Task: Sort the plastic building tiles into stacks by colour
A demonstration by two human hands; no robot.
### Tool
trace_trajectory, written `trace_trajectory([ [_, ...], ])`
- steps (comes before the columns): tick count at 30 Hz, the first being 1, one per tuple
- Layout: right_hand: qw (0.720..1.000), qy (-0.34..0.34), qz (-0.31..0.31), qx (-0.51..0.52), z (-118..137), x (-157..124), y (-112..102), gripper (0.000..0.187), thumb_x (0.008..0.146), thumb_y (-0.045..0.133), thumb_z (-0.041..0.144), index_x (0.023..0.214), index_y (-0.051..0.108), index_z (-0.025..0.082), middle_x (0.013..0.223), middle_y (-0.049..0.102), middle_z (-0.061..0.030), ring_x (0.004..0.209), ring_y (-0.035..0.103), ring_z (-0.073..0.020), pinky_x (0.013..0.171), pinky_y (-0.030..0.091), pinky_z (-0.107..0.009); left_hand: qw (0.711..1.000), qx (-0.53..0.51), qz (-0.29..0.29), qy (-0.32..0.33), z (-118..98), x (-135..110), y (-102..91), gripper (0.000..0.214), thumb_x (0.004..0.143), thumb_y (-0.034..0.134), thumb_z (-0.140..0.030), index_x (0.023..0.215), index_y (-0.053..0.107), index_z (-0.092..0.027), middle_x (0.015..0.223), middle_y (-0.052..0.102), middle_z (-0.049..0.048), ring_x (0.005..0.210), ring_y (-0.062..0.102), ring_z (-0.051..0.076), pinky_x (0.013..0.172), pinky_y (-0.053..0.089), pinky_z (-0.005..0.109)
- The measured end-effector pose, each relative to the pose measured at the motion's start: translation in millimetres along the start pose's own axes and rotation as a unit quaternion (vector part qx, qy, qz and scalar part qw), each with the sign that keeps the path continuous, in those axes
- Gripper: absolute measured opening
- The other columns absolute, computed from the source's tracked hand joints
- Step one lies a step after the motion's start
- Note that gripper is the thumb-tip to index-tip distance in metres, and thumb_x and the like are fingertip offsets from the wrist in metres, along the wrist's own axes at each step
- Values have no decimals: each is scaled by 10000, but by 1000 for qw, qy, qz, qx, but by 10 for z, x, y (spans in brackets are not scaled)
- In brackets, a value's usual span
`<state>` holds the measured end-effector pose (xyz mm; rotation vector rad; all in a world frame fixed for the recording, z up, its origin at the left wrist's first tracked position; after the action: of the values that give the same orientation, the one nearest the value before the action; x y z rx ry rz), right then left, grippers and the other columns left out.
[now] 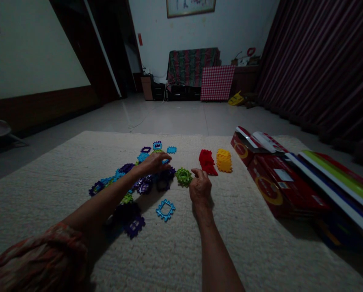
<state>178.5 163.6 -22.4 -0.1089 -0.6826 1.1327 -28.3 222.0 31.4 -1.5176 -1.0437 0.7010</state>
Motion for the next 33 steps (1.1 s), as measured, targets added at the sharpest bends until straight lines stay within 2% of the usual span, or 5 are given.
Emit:
trace_trajectory([
  [4, 1000, 5, 14, 5, -38, -14, 31, 421, 711, 379, 154, 951, 723, 121, 967, 716, -129, 922, 656, -240, 882, 507, -366, 979, 81, 12, -186, 573, 190, -104, 448, 856, 598, -175, 1300, 639, -221, 1341, 638, 92, 1241, 588, 238, 1033, 452, 276],
  [16, 998, -44, -25, 31, -83, -2, 57, 361, 697, 409, 193, 844, 738, 174, 838, 717, -85, 809, 648, -224, 770, 515, -334, 967, 90, 67, -228, 969, 531, 137, 419, 830, 612, -423, 1173, 695, -197, 1221, 703, 133, 1134, 647, 286, 930, 503, 320],
  [26, 998, -48, -34, 30, -74, -5, 47, 353, 719, 411, 203, 846, 739, 172, 845, 719, -88, 806, 650, -228, 773, 518, -347, 973, 92, 40, -209, 818, 505, -46, 342, 841, 588, -362, 1049, 776, -168, 976, 766, 103, 948, 685, 230, 744, 468, 239],
  [30, 997, -60, -38, 31, -59, 1, 32, 351, 726, 407, 193, 850, 734, 171, 838, 719, -85, 795, 651, -223, 780, 526, -347, 990, 27, 1, -141, 486, 400, -72, 390, 880, 561, -401, 1142, 761, -191, 870, 766, 48, 840, 676, 179, 730, 453, 233],
  [33, 996, -60, -62, 37, -70, 8, 6, 346, 725, 409, 194, 860, 728, 171, 844, 726, -83, 799, 660, -221, 785, 531, -352, 997, -71, -7, -8, 51, 328, 13, 431, 842, 639, -427, 1181, 743, -181, 929, 770, 51, 821, 671, 173, 757, 474, 246],
])
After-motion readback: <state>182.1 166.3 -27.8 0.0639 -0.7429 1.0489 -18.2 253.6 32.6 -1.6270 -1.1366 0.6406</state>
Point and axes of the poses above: each hand's wrist, its own x-axis towards the middle knuckle, its own y-axis out of the palm, z = x × y, the point moved 5 cm from there along x, towards the middle knuckle
